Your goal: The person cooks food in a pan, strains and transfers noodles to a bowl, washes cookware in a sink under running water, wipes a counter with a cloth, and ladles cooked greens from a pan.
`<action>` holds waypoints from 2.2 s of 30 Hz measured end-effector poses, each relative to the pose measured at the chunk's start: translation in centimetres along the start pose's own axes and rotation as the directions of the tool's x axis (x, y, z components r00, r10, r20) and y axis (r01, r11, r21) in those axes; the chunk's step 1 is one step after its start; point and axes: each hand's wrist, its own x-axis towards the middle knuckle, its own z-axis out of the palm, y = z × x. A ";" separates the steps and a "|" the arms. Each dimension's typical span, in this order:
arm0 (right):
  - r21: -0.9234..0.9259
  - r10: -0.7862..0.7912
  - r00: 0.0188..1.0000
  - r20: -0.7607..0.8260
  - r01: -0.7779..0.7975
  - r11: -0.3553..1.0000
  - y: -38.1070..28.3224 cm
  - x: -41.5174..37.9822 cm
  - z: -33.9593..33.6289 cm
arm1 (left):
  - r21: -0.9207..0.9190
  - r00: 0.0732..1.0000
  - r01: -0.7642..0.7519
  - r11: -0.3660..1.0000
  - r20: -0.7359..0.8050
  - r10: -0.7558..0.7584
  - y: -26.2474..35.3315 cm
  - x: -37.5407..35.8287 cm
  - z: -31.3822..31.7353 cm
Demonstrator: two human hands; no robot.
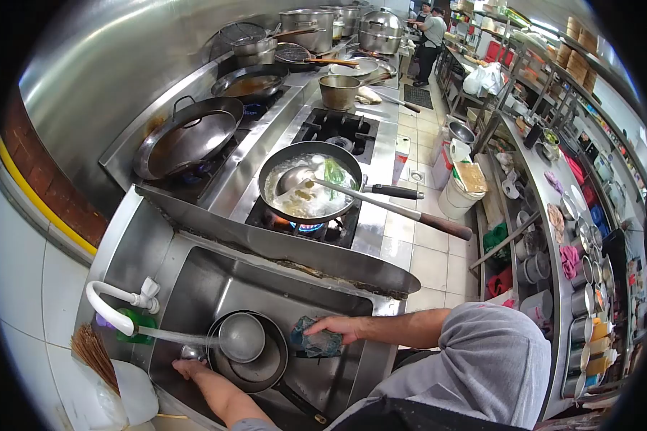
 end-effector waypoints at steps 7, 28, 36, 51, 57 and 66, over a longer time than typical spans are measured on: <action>0.006 -0.028 1.000 -0.002 0.028 1.000 0.4 1.2 -0.2 | 0.166 0.999 0.003 0.986 -0.043 0.004 -0.2 -1.1 -0.5; -0.520 -0.533 0.829 -0.169 0.384 0.763 -4.2 16.8 6.2 | -0.198 0.534 -0.471 0.860 0.712 0.456 -9.0 -19.4 -7.2; -0.564 0.035 0.770 0.637 0.497 -0.659 1.1 15.2 5.4 | -0.221 0.604 -0.457 0.862 0.634 0.483 -8.5 -16.6 -15.6; -0.410 -0.272 0.926 0.261 0.361 0.837 -2.5 13.7 7.0 | 0.100 0.725 -0.486 0.868 0.600 0.337 -12.9 -18.4 -19.5; 0.195 0.047 0.972 0.230 -0.093 0.976 5.4 13.4 1.8 | -0.053 0.606 -0.710 0.703 0.463 0.647 -16.6 -18.6 -17.4; -0.086 -0.137 0.923 -0.360 0.113 0.990 -1.7 5.6 -3.6 | 0.366 0.351 -0.896 -0.251 0.930 0.106 -18.6 -17.3 -21.8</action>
